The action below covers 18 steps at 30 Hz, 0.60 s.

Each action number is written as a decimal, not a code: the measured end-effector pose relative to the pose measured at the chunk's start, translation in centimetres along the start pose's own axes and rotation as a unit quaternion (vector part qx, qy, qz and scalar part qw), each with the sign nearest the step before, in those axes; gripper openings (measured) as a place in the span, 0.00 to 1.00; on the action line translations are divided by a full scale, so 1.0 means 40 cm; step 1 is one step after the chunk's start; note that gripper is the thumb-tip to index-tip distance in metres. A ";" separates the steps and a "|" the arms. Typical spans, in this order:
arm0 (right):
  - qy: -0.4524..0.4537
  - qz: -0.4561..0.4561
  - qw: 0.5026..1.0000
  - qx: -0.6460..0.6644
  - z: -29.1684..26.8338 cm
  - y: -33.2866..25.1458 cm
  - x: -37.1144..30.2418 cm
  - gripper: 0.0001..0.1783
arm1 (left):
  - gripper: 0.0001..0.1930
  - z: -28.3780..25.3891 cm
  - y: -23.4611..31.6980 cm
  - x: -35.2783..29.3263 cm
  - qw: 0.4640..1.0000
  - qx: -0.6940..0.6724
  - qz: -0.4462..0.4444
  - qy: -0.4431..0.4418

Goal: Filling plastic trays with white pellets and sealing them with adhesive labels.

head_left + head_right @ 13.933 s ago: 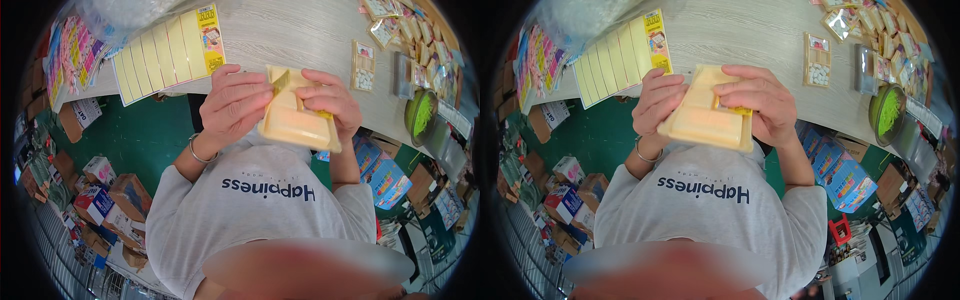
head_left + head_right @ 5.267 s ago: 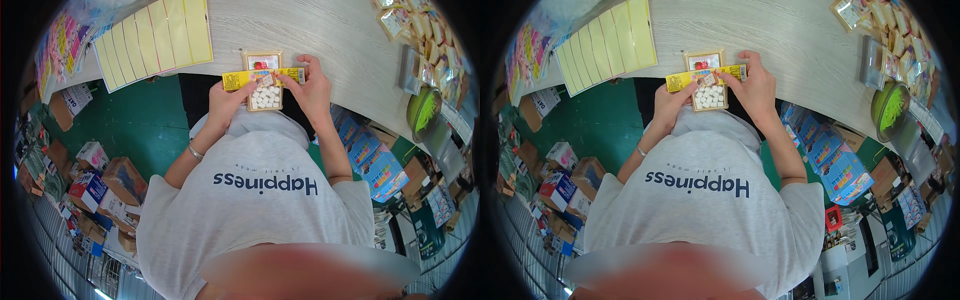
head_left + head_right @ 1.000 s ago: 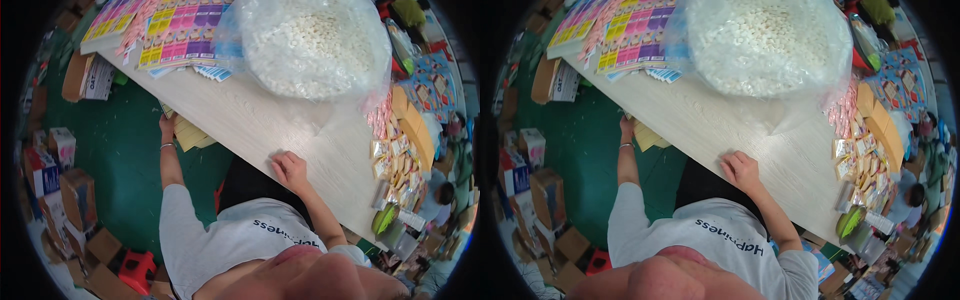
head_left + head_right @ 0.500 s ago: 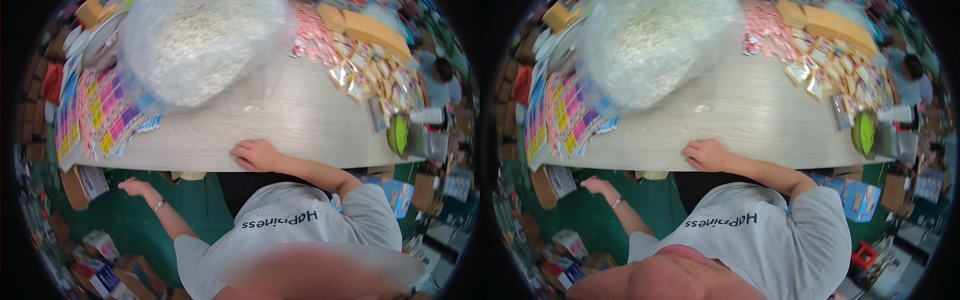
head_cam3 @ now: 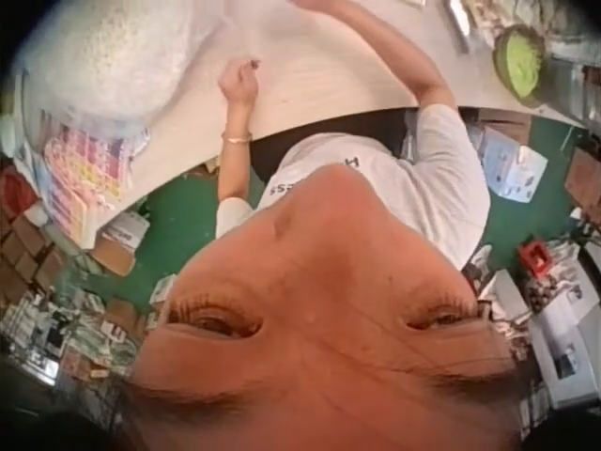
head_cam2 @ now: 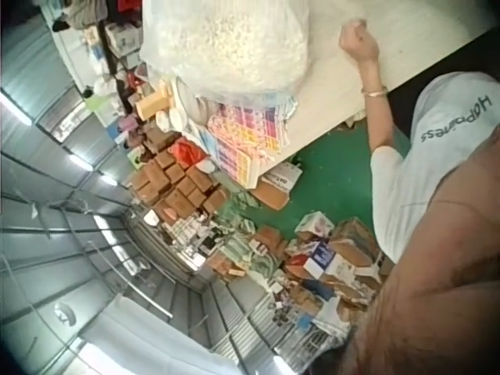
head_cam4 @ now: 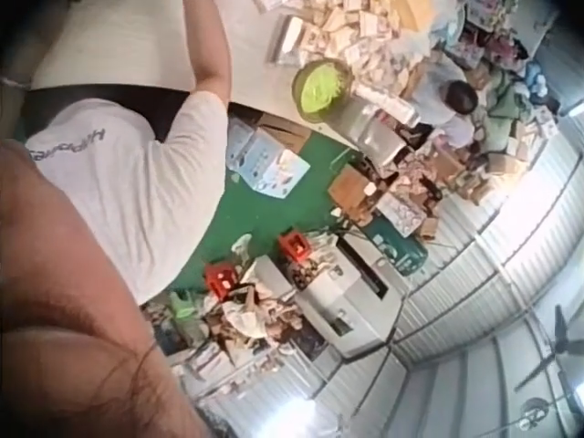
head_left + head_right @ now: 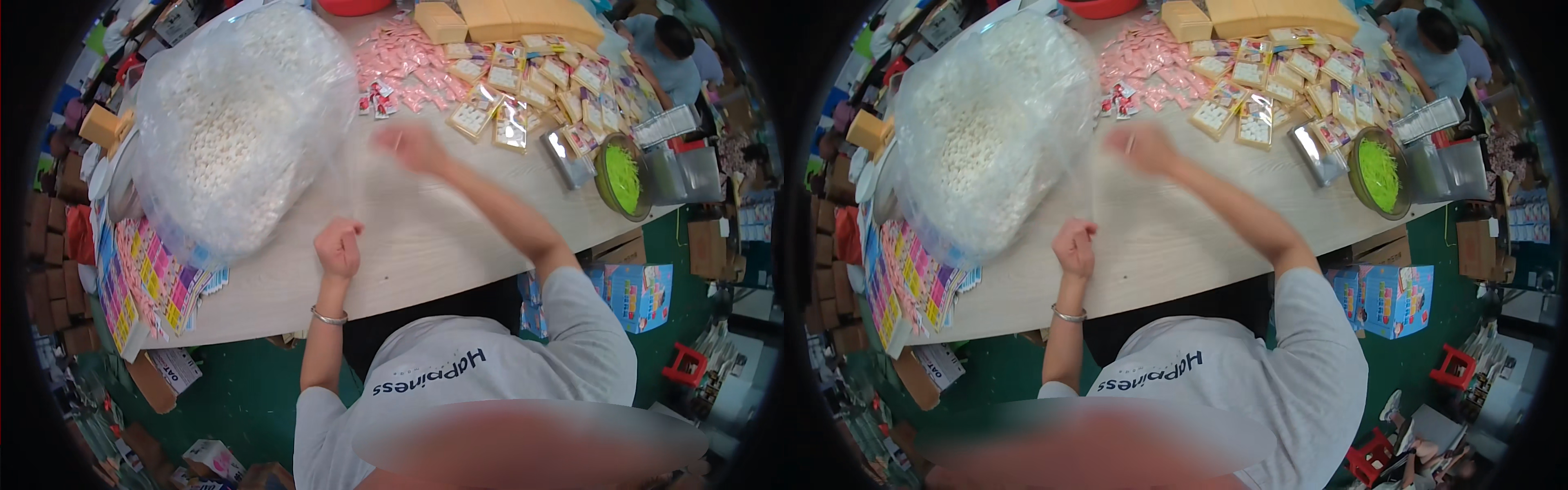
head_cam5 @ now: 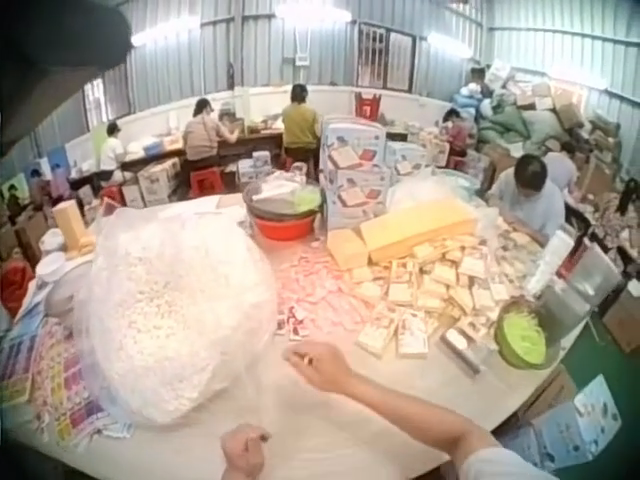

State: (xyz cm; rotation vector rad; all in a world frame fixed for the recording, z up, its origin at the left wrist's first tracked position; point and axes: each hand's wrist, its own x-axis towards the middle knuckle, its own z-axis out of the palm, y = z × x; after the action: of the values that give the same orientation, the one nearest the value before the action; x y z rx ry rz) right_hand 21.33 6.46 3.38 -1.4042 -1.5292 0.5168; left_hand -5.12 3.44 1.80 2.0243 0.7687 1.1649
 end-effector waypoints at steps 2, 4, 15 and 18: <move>0.111 0.056 0.975 -0.183 -0.136 0.070 0.223 0.19 | 0.13 0.019 -0.008 -0.032 0.998 0.003 -0.048 -0.028; 0.187 0.072 0.884 -0.422 -0.363 0.275 0.389 0.30 | 0.13 0.106 -0.011 -0.003 0.993 0.014 -0.085 -0.082; -0.122 0.363 0.789 -0.481 -0.470 0.333 0.598 0.53 | 0.06 0.125 -0.004 0.017 0.990 0.055 -0.104 -0.078; -0.025 0.368 0.801 -0.472 -0.479 0.298 0.580 0.53 | 0.06 0.136 -0.010 0.021 0.990 0.049 -0.102 -0.087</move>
State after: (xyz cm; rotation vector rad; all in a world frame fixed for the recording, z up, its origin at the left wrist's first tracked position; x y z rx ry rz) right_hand 46.62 25.36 10.53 -2.8343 -1.2464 0.2010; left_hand 0.02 2.92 -0.13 2.0401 0.9347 0.8384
